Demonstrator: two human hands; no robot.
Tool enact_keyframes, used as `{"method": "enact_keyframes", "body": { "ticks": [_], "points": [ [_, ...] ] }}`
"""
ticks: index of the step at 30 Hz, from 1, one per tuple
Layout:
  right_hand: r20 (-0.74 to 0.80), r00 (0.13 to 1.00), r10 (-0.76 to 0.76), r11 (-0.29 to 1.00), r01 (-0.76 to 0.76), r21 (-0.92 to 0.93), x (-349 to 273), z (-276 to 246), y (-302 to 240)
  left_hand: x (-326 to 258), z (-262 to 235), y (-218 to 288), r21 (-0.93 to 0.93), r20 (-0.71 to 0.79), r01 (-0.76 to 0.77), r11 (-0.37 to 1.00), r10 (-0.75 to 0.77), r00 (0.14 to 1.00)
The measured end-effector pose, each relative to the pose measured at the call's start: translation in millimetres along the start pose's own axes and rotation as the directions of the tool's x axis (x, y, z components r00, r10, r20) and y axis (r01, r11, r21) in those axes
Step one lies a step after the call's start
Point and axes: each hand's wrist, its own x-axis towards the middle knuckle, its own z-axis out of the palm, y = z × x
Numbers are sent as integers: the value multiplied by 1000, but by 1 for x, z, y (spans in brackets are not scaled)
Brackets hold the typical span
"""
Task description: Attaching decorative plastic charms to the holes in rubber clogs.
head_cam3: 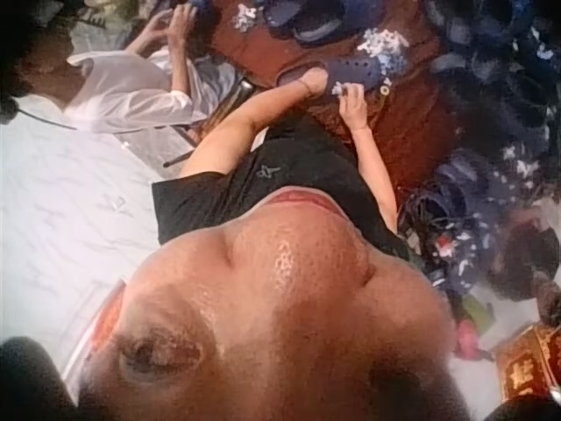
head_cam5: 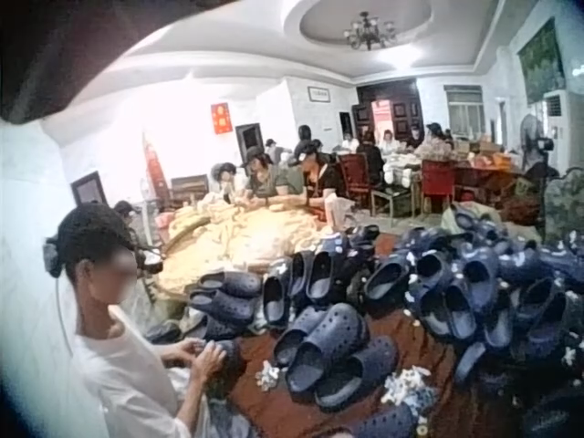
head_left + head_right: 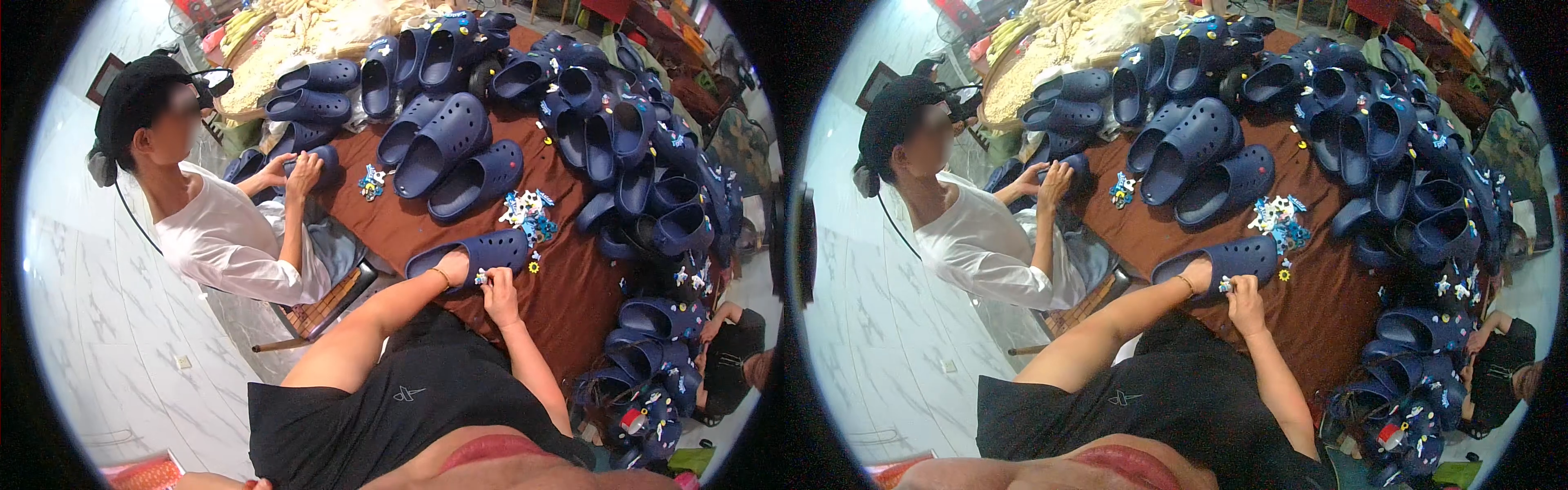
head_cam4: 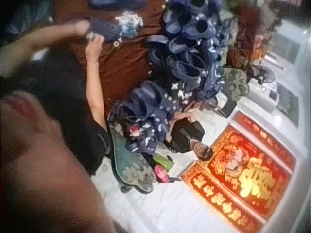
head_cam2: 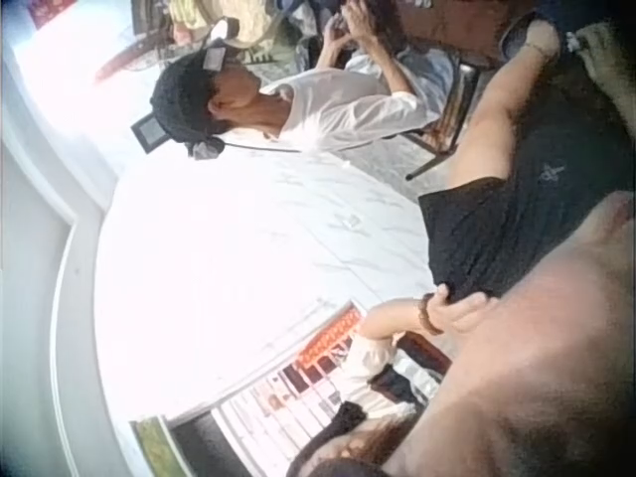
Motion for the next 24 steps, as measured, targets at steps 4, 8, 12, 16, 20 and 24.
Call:
{"method": "enact_keyframes", "body": {
  "ticks": [4, 8, 12, 16, 20, 24],
  "points": [
    [-54, 994, -92, 994, 88, -72, 1, 2, -8, 0, -1, 1, 0, 47, 7, 1000, -7, 999],
    [-54, 991, -120, 982, 110, -156, 5, 4, -5, 1, -8, 5, 6, 93, 65, 998, -66, 994],
    [-81, 991, -109, 988, 99, -121, 3, 8, 4, 1, -13, 7, 29, 150, 87, 996, -91, 985],
    [-107, 981, -162, 985, 153, -82, 0, 18, 17, 3, -6, 1, 97, 237, 49, 994, -71, 969],
    [-36, 977, -210, 964, 201, -173, -11, 25, 23, 4, 11, -9, 87, 213, 90, 992, -106, 971],
    [-171, 982, -81, 995, 71, -64, -18, 23, 19, 3, 28, -18, -8, 136, 67, 998, -66, 989]
  ]
}}
